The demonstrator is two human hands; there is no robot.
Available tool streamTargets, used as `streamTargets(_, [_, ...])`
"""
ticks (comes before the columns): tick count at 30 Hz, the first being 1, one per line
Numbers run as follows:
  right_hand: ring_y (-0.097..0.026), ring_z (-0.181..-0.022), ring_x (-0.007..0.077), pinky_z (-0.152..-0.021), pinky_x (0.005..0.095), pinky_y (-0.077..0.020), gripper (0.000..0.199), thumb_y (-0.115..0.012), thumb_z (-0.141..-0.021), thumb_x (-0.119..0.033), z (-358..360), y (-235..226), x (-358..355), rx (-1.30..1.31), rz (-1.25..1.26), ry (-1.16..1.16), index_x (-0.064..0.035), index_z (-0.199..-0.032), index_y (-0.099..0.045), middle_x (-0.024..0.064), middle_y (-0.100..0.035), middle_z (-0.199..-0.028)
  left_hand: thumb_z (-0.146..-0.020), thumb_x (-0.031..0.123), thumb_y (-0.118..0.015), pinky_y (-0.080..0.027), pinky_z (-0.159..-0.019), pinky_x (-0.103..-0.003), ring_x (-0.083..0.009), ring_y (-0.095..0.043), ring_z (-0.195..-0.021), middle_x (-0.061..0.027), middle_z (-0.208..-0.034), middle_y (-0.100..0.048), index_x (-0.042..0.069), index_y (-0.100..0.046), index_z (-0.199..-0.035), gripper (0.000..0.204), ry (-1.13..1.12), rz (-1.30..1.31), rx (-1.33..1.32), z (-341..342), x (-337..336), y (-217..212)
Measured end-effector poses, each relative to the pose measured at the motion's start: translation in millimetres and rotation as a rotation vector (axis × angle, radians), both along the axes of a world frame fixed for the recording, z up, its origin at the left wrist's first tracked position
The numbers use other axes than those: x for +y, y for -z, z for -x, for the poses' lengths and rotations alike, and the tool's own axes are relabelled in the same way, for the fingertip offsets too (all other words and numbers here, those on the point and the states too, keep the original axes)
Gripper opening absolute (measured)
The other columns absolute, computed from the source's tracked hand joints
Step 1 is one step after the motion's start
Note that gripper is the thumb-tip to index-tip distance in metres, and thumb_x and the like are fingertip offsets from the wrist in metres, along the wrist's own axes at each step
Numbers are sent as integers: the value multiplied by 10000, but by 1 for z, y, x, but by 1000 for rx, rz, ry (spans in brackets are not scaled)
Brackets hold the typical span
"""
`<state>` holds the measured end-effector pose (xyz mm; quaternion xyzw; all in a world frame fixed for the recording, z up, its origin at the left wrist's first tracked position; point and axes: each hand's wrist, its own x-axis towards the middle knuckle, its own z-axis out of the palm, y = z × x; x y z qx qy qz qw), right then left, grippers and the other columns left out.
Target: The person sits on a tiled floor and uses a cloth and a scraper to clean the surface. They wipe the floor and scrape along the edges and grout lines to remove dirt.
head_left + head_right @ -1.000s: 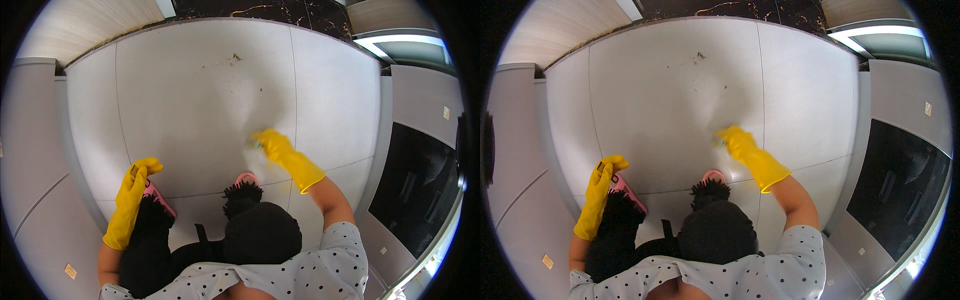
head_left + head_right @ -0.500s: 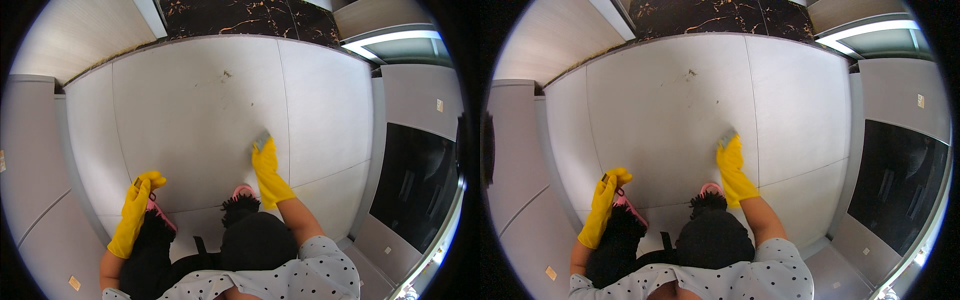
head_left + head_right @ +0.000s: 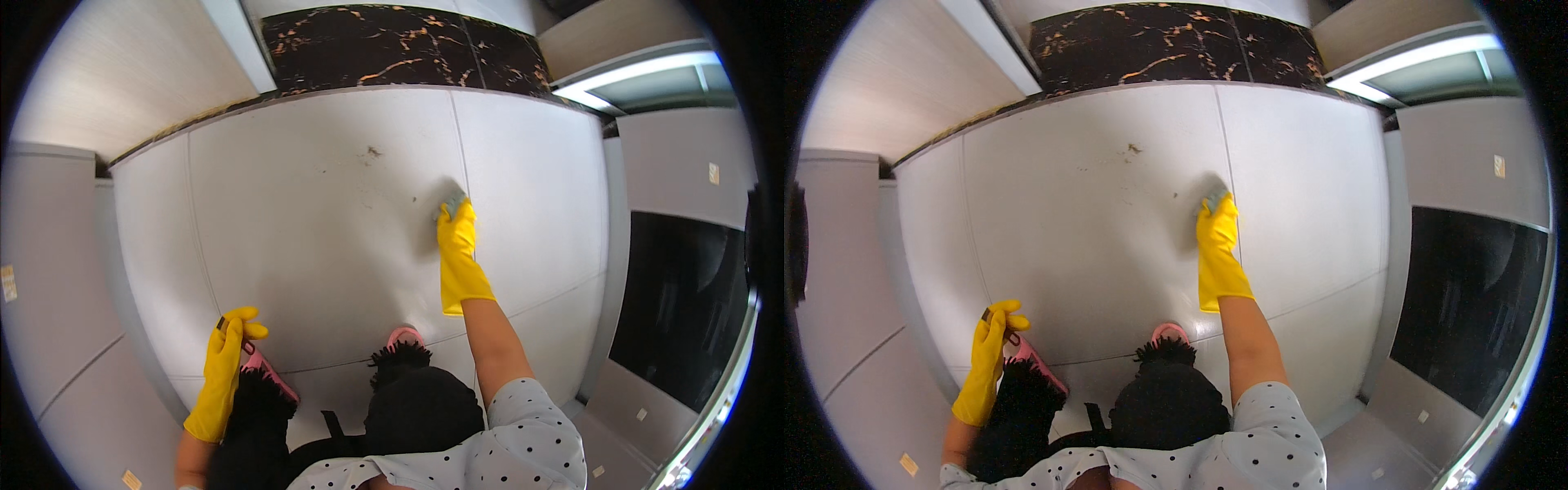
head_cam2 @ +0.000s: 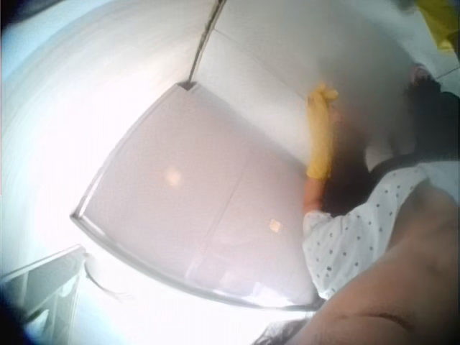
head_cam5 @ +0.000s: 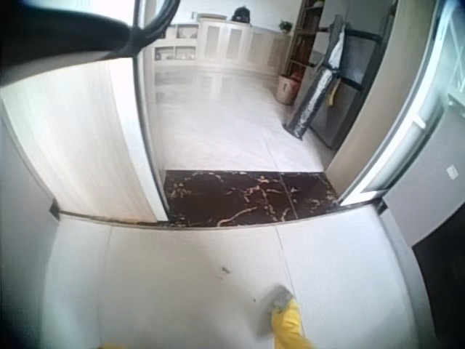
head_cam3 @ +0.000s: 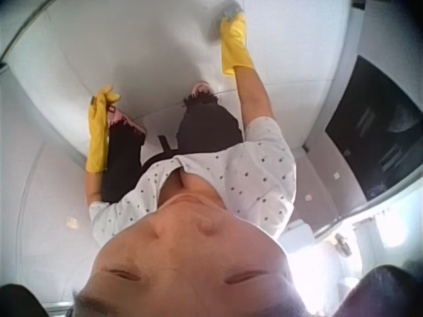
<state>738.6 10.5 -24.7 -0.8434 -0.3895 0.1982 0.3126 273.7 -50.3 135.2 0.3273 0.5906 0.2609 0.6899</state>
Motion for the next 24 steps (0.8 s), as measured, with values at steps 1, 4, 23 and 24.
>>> streamTargets(1, [-619, -980, 199, -853, 306, -515, 522, -641, -901, -116, 10, -4, 12, -51, 24, -23, -48, -1381, -448, 126, -613, -1173, -1052, 295, -448, -453, -666, -219, -123, -620, -770, -62, -855, -673, 1, -563, -1251, 373, 0, -6, 22, 1, 2, 1])
streamTargets(4, [-622, -991, 194, -868, 305, -512, 549, -647, -886, -75, 16, -33, 56, 248, 41, -62, -54, -1395, -442, 127, -606, -1188, -1055, 283, -435, -410, -604, -206, -90, -551, -665, -15, -723, -601, 13, -575, -1227, 349, 15, -70, 154, 22, 8, -2])
streamTargets(23, [-612, -1054, 371, -834, 506, -505, 400, -521, -918, -175, 428, -52, 102, -33, 398, -1142, -218, -1315, -534, 143, -642, -1147, -1030, 185, -449, -494, -758, -259, -112, -605, -787, -49, -1043, -677, 95, -497, -1302, 291, -211, 81, 606, 169, -20, 54])
streamTargets(24, [-613, -1051, 370, -846, 503, -504, 402, -541, -917, -202, 410, -48, 104, -133, 270, -932, -234, -1318, -545, 144, -646, -1147, -1028, 173, -449, -490, -795, -269, -123, -614, -828, -55, -1039, -677, 84, -500, -1298, 288, -166, 46, 636, 177, -32, 55])
